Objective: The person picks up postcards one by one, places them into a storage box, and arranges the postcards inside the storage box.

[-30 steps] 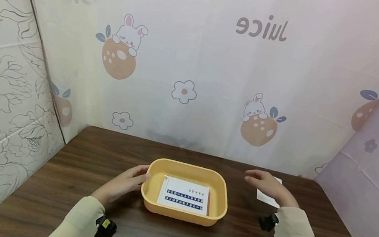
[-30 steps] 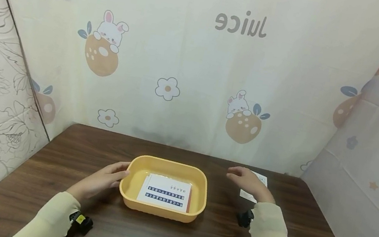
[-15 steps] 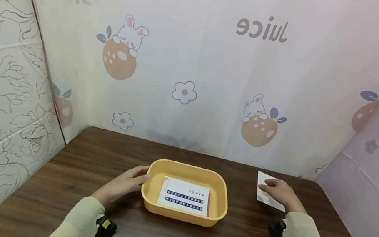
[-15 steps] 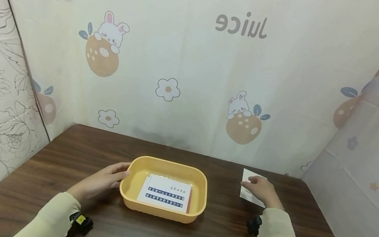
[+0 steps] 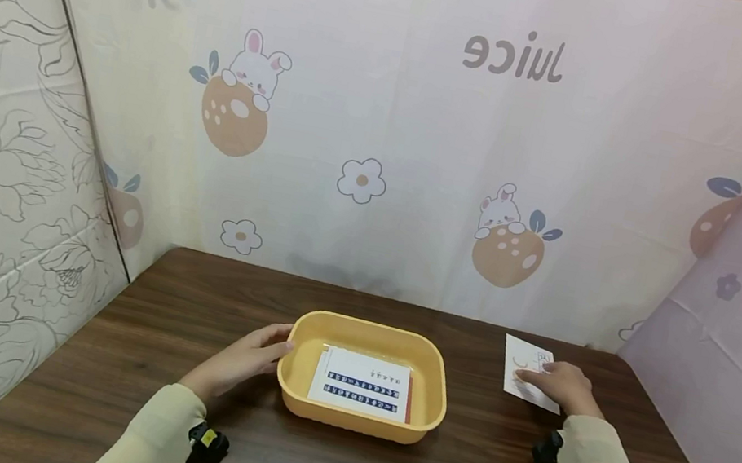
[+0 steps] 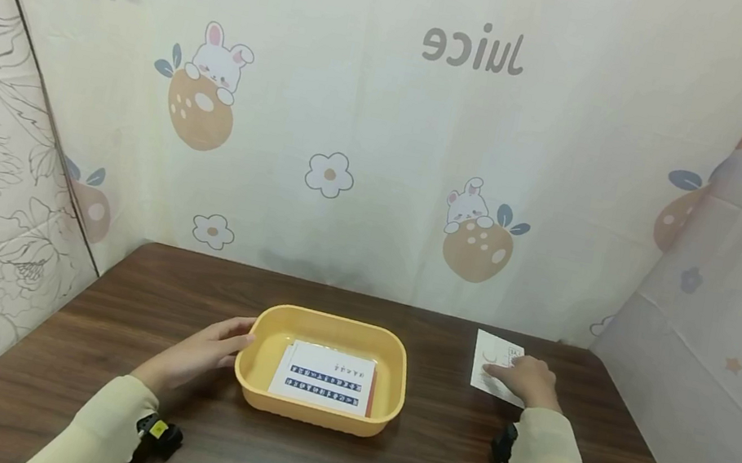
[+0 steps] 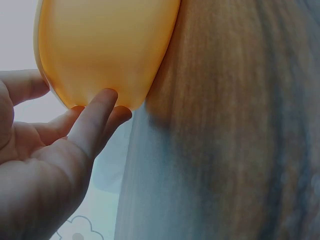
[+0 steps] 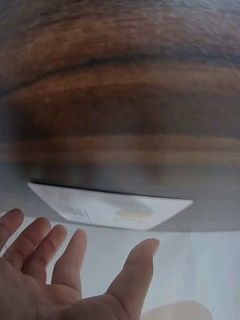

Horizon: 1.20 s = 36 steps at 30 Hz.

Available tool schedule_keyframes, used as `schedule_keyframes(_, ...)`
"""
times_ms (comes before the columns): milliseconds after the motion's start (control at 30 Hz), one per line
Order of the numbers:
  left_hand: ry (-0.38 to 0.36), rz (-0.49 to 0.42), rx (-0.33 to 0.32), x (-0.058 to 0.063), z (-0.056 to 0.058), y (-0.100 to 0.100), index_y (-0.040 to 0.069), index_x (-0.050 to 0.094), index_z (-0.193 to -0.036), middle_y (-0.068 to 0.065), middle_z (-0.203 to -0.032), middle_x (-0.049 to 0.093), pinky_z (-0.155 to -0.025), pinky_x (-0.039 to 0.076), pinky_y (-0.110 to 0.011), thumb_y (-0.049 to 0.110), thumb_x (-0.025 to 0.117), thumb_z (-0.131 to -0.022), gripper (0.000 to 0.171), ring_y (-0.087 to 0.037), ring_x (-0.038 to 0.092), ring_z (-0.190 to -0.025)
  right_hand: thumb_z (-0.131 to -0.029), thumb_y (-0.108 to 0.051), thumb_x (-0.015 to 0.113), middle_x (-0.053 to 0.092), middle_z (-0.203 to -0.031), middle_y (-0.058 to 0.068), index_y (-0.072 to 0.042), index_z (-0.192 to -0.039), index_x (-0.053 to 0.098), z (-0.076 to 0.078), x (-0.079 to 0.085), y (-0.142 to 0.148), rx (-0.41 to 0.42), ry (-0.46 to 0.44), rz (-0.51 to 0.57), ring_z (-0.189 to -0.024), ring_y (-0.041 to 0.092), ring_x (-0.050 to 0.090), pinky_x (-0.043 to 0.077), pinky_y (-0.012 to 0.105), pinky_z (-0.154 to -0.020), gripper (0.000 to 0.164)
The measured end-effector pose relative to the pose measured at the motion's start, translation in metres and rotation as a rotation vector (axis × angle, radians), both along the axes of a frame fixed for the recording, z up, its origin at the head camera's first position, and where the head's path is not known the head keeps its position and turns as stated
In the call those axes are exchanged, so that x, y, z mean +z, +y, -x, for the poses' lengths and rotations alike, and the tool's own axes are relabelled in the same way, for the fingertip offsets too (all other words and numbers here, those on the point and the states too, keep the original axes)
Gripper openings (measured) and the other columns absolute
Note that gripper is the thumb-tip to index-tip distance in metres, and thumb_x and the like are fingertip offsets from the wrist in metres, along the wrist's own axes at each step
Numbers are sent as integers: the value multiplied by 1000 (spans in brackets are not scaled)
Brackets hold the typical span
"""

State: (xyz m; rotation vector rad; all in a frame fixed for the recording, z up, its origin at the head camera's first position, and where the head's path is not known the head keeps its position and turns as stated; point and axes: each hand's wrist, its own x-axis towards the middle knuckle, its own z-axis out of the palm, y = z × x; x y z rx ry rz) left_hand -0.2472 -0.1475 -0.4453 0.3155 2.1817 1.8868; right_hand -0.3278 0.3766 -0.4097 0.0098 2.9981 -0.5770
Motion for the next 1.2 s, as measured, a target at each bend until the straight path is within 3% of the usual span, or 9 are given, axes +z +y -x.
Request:
schedule_keyframes(133, 2, 2, -4, 0, 0, 0, 0, 38, -151, -22, -149, 42, -104, 46, -45, 23, 52, -107, 52, -35, 50, -131, -89, -55, 66, 46, -126, 47, 25, -128, 46, 1, -5, 5, -61, -26, 1, -108, 59, 44, 37, 63, -89, 92)
schedule_keyframes(300, -1, 7, -8, 0, 0, 1, 1, 38, -151, -22, -149, 42, -104, 46, -45, 24, 52, -106, 52, -34, 50, -131, -85, -61, 68, 44, -118, 48, 29, -125, 40, -2, -8, 12, -147, -82, 104, -100, 55, 40, 35, 62, -86, 103)
schedule_keyframes(567, -2, 9, -7, 1, -1, 1, 1, 38, -151, -22, -149, 43, -104, 47, -45, 24, 52, -107, 52, -34, 50, -130, -81, -67, 69, 36, -117, 52, 31, -131, 32, 0, -13, 15, -178, -126, 107, -99, 55, 35, 37, 64, -84, 116)
schedule_keyframes(767, -7, 23, -8, 0, -4, 0, 2, 38, -151, -21, -149, 42, -104, 47, -45, 28, 52, -106, 54, -34, 51, -130, -82, -61, 72, 42, -111, 48, 30, -128, 36, 3, -22, 12, -183, -117, 74, -98, 56, 39, 39, 63, -84, 108)
schedule_keyframes(967, 2, 26, -15, -1, -4, -3, 1, 37, -151, -22, -149, 43, -105, 46, -46, 27, 52, -107, 54, -34, 50, -131, -85, -53, 73, 47, -116, 46, 30, -126, 38, 4, -14, 4, -153, -136, 73, -106, 59, 43, 36, 68, -92, 99)
schedule_keyframes(1200, 6, 25, -12, 1, -2, -2, 1, 36, -151, -21, -149, 43, -105, 46, -46, 27, 51, -107, 53, -34, 49, -131, -85, -49, 75, 53, -112, 40, 28, -123, 41, 4, -9, 6, -173, -149, 179, -97, 44, 53, 47, 59, -88, 93)
